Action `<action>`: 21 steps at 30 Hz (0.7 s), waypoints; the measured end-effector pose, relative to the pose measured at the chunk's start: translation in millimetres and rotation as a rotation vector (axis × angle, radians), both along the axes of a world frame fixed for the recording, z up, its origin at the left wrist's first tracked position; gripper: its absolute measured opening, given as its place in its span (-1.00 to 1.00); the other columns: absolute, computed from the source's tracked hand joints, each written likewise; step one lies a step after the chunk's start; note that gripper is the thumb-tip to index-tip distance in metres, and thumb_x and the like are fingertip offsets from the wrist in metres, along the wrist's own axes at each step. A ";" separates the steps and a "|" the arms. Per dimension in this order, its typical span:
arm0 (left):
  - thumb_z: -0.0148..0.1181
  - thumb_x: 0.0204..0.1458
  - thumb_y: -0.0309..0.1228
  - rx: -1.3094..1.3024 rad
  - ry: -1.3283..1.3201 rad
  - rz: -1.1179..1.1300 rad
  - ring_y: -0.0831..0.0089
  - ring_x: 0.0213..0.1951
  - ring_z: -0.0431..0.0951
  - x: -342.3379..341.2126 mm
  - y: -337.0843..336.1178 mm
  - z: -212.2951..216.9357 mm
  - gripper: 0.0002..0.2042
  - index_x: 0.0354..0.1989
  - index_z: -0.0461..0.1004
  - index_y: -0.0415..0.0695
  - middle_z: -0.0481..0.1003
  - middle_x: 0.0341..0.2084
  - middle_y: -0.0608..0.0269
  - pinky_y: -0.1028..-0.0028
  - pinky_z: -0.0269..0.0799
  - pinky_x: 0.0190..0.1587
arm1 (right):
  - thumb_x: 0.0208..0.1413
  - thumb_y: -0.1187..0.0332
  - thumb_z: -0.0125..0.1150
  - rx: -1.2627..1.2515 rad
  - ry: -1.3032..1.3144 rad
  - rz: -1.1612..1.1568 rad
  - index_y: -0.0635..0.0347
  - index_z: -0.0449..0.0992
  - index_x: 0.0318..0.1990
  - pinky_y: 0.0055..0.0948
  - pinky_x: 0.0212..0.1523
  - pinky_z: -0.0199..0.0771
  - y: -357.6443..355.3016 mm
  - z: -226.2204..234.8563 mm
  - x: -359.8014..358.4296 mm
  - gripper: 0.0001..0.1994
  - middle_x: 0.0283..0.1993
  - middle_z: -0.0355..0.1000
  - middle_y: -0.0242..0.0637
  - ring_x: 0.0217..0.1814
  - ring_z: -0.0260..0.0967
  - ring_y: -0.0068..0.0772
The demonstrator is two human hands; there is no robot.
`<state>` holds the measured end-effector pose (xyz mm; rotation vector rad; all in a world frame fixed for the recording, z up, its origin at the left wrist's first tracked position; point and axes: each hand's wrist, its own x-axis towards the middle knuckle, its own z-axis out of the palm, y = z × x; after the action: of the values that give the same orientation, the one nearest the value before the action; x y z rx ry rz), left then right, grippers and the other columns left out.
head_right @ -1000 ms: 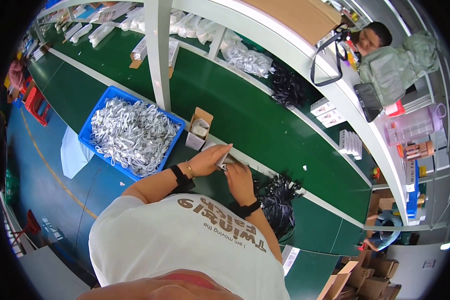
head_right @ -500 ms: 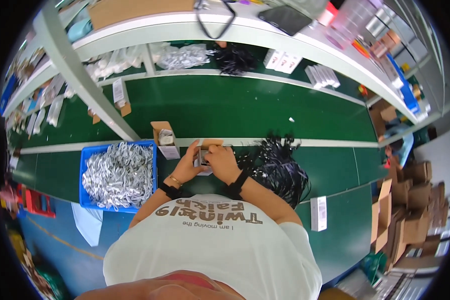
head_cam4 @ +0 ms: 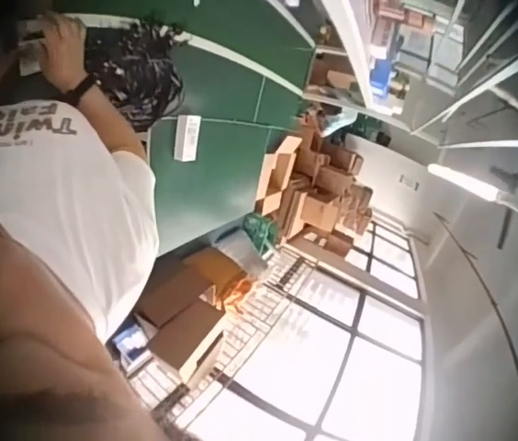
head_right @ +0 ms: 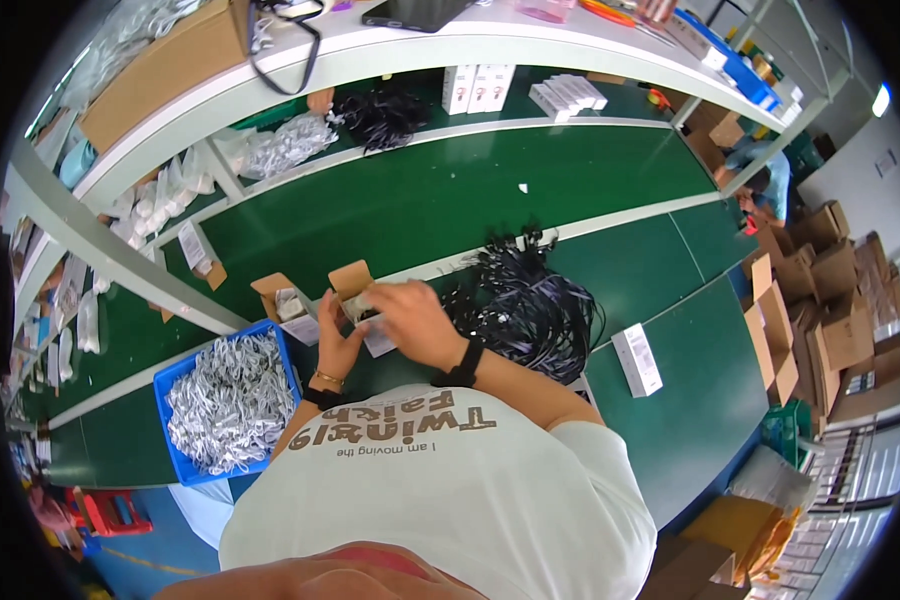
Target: The person packages mini fans by placing a fan into a box and setting it aside. They then pick up a white cable and a black lanyard, wrap the cable around the lanyard, and tuck the bundle into the box before closing it.
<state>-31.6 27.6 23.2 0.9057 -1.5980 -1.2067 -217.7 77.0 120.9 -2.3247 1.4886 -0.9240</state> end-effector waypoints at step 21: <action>0.24 -0.17 -0.60 -0.353 -0.210 -0.128 0.03 0.15 0.22 -7.5 12.0 44.6 -0.41 0.13 0.22 -0.16 0.21 0.11 -0.07 0.30 0.16 0.17 | 0.22 -0.09 -0.23 0.819 -0.861 0.132 0.01 -0.04 0.33 -0.51 0.11 0.10 -11.1 -43.1 -10.3 -0.39 0.24 0.09 -0.41 0.20 0.06 -0.56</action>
<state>-39.1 39.6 67.8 0.7268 -1.9868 -0.8938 -228.0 65.9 77.9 -1.1809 1.0220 -0.8694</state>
